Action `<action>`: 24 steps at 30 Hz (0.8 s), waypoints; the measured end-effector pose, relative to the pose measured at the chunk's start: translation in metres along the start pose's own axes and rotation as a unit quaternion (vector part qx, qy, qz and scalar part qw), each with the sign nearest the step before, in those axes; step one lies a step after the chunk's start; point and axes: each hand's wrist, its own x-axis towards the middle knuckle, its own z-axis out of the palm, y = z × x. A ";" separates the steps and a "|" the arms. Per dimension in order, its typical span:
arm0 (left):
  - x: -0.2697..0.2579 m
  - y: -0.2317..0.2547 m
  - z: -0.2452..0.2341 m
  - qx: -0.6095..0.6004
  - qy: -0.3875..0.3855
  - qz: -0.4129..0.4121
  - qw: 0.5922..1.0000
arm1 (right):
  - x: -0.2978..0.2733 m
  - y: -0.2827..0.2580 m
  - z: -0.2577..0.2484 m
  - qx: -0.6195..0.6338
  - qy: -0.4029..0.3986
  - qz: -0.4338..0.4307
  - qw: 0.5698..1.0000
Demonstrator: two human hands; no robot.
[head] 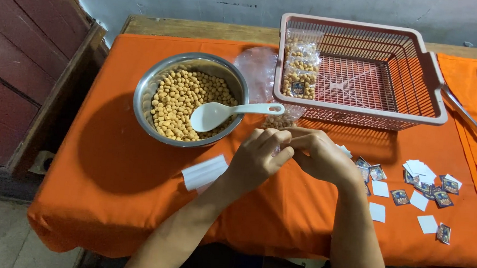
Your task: Scooping peanuts from a metal bowl into small plastic bags using a plastic spoon.
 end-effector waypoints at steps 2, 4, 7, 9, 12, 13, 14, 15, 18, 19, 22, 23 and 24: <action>-0.001 -0.001 0.002 -0.002 0.004 -0.014 1.000 | 0.002 0.003 0.002 0.010 0.028 -0.021 0.999; 0.000 -0.003 0.001 0.012 0.012 -0.037 0.999 | 0.003 -0.005 0.001 -0.008 0.048 -0.027 0.998; 0.003 -0.002 -0.007 -0.044 -0.034 -0.105 0.993 | 0.003 -0.016 -0.004 -0.044 0.075 -0.034 0.996; 0.003 0.000 -0.010 -0.116 -0.087 -0.149 0.978 | 0.001 -0.019 -0.006 -0.063 0.080 -0.035 0.994; -0.001 0.000 -0.010 -0.261 -0.147 -0.260 0.918 | -0.001 -0.016 -0.006 -0.056 0.050 -0.053 0.996; -0.002 -0.001 -0.011 -0.301 -0.163 -0.294 0.892 | 0.000 -0.016 -0.006 -0.061 0.049 -0.064 0.995; -0.002 -0.002 -0.011 -0.339 -0.179 -0.327 0.864 | 0.001 -0.016 -0.006 -0.066 0.048 -0.074 0.994; -0.002 -0.003 -0.011 -0.339 -0.178 -0.327 0.864 | 0.001 -0.012 -0.004 -0.067 0.048 -0.074 0.994; 0.003 -0.007 -0.012 -0.358 -0.161 -0.333 0.857 | 0.002 -0.005 0.001 -0.113 0.072 -0.101 0.986; 0.007 -0.008 -0.016 -0.382 -0.167 -0.338 0.844 | 0.002 -0.006 0.000 -0.122 0.077 -0.107 0.984; 0.003 -0.014 -0.012 -0.421 -0.191 -0.346 0.816 | 0.003 -0.009 0.001 -0.126 0.084 -0.120 0.981; -0.001 -0.016 -0.008 -0.437 -0.211 -0.347 0.802 | 0.003 -0.010 0.001 -0.121 0.087 -0.126 0.981; -0.005 -0.017 -0.004 -0.437 -0.209 -0.349 0.802 | 0.003 -0.007 0.002 -0.121 0.085 -0.127 0.981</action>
